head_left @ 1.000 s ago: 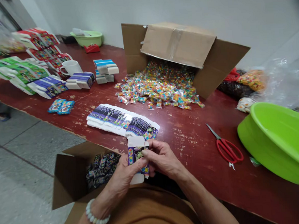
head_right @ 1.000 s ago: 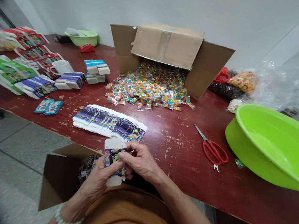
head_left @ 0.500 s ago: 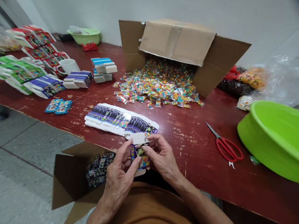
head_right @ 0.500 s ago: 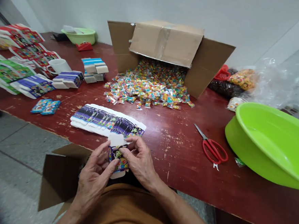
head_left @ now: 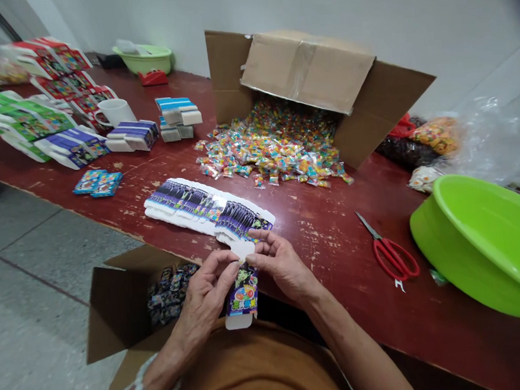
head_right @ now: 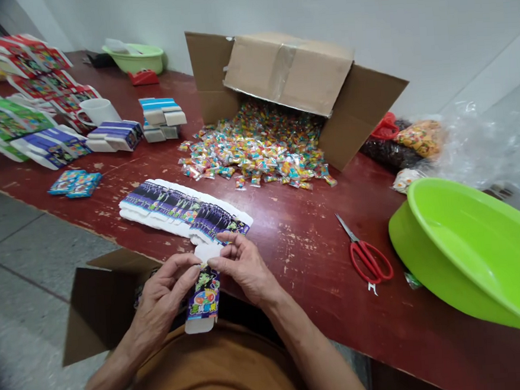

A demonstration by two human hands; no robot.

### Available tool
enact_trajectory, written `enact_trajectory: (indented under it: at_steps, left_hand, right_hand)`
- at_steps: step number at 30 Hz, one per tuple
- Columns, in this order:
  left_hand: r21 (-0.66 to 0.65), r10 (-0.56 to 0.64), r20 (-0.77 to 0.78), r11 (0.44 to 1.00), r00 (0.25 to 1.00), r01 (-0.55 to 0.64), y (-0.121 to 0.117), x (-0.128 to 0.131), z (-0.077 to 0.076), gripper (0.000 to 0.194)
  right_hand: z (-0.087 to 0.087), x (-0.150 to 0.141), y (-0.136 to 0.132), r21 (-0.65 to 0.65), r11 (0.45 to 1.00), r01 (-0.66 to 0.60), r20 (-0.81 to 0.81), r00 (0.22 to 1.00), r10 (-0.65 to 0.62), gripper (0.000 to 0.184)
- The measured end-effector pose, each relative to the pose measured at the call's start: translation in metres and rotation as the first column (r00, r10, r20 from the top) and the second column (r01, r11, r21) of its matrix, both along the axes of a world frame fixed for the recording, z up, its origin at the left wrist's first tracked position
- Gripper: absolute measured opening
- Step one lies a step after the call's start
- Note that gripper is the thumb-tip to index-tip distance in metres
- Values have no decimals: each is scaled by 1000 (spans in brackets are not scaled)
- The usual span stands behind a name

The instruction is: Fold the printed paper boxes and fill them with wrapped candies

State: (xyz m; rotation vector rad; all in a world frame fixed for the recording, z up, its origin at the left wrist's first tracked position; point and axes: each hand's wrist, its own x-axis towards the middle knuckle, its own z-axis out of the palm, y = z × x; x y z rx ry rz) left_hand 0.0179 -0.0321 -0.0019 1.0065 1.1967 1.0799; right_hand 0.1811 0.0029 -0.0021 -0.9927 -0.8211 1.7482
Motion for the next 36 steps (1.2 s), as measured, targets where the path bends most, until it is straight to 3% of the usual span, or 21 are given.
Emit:
enact_trajectory:
  at_steps: [3, 5, 8, 10, 12, 18, 27, 29, 32, 36]
  left_hand:
    - [19, 51, 51, 998, 997, -52, 0, 1, 2, 33]
    - [-39, 100, 151, 995, 984, -95, -1, 3, 4, 49]
    - [-251, 0, 290, 965, 957, 76, -4, 7, 6, 52]
    - [-360, -65, 346, 912, 936, 196, -5, 9, 7, 52]
    - [-402, -51, 347, 894, 937, 197, -6, 12, 7, 56]
    - [-335, -33, 273, 933, 961, 127, -4, 15, 5, 56]
    - [-218, -142, 124, 962, 982, 167, -1, 5, -8, 68]
    - [-203, -144, 88, 966, 986, 160, -1, 3, -11, 68]
    - [-200, -108, 84, 972, 991, 123, 0, 4, -12, 68]
    - [-298, -81, 171, 946, 982, 130, -1, 8, -11, 70]
  right_hand:
    - [-2, 0, 0, 107, 992, -63, 92, 994, 53, 36]
    - [-6, 0, -2, 207, 978, -17, 114, 993, -7, 32]
    - [-11, -1, -6, 306, 952, 1, 155, 987, -51, 29]
    - [-11, 0, -8, 340, 936, -93, 237, 971, 11, 27]
    - [-7, 1, -9, 324, 929, -180, 276, 957, 89, 26]
    - [9, 0, -2, 129, 972, -195, 236, 958, 161, 17]
    - [11, -2, 2, 121, 980, -156, 269, 956, 119, 19]
    - [11, 2, 3, 175, 959, -221, 297, 941, 162, 18]
    - [14, 9, 3, 302, 879, -368, 333, 905, 264, 17]
    - [12, 12, 1, 470, 738, -485, 568, 806, 168, 9]
